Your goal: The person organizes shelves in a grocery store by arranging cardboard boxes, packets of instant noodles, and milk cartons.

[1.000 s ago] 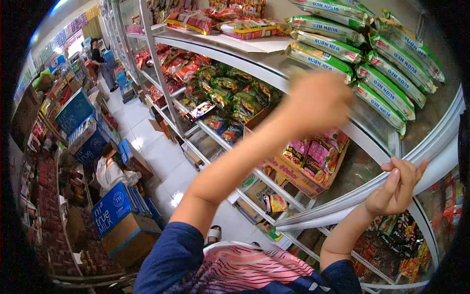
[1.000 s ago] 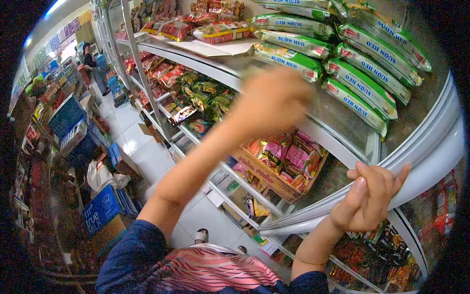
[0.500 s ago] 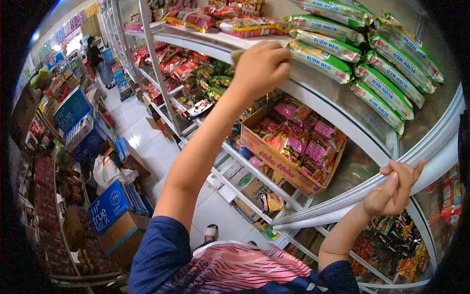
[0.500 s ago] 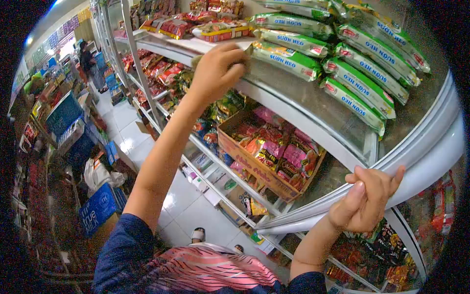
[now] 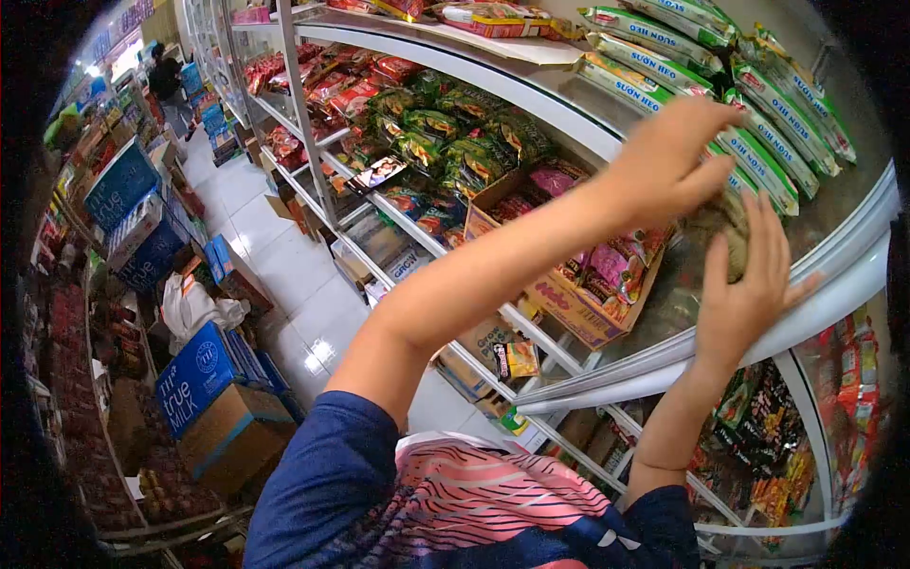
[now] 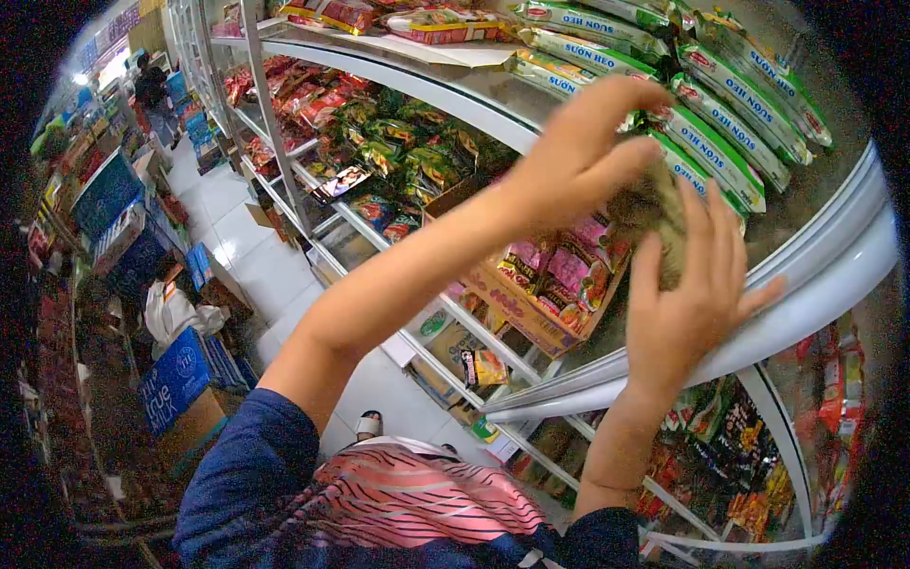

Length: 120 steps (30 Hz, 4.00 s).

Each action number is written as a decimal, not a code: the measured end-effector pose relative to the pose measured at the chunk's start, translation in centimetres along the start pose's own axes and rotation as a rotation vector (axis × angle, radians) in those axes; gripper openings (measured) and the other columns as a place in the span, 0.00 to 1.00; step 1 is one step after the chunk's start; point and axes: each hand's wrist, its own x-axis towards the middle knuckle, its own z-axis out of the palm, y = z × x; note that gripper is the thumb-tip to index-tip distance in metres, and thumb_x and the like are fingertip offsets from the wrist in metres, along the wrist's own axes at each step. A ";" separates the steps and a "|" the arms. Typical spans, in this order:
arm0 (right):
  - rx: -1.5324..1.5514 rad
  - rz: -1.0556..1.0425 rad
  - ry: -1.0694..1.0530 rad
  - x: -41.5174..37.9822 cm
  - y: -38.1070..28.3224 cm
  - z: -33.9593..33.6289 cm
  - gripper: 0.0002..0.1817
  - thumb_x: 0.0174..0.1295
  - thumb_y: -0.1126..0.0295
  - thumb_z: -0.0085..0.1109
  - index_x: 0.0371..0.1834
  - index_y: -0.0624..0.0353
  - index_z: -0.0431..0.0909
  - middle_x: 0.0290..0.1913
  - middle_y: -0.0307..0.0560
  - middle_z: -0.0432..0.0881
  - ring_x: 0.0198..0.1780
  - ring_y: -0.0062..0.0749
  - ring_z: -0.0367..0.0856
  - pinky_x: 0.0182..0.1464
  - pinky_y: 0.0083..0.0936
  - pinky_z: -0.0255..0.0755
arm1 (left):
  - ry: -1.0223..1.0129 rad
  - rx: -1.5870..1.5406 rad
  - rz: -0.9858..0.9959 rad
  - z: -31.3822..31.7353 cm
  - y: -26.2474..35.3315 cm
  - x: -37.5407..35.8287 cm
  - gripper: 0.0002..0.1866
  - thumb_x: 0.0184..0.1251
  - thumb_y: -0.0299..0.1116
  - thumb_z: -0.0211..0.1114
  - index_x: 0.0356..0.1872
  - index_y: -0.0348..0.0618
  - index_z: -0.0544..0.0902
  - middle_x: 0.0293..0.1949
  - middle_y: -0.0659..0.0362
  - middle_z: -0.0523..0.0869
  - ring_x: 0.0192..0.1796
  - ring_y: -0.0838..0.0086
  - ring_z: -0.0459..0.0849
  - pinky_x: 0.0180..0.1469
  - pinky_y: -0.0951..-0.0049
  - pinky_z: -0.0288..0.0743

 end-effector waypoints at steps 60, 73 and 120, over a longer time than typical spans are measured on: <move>-0.191 -0.193 -0.261 1.4 -3.3 3.9 0.32 0.35 0.76 0.64 0.51 0.45 0.70 0.47 0.43 0.71 0.50 0.42 0.70 0.46 0.33 0.72 | -0.071 0.316 -0.054 -12.7 -6.7 -4.5 0.23 0.48 0.30 0.54 0.49 0.35 0.68 0.37 0.50 0.79 0.44 0.57 0.73 0.52 0.63 0.64; -0.130 -0.210 -0.125 3.3 -10.6 8.1 0.28 0.36 0.70 0.66 0.47 0.47 0.72 0.41 0.43 0.71 0.45 0.40 0.71 0.41 0.32 0.74 | -0.031 0.315 -0.075 -12.4 -6.6 -4.5 0.20 0.49 0.30 0.52 0.47 0.36 0.70 0.37 0.49 0.79 0.44 0.55 0.73 0.50 0.62 0.65; 0.057 -0.067 -0.276 5.4 -11.2 8.7 0.20 0.51 0.50 0.56 0.38 0.53 0.77 0.34 0.46 0.77 0.40 0.41 0.77 0.37 0.35 0.74 | 0.056 0.316 -0.077 -11.5 -6.8 -4.9 0.19 0.64 0.41 0.45 0.44 0.35 0.73 0.39 0.52 0.82 0.44 0.58 0.73 0.51 0.65 0.63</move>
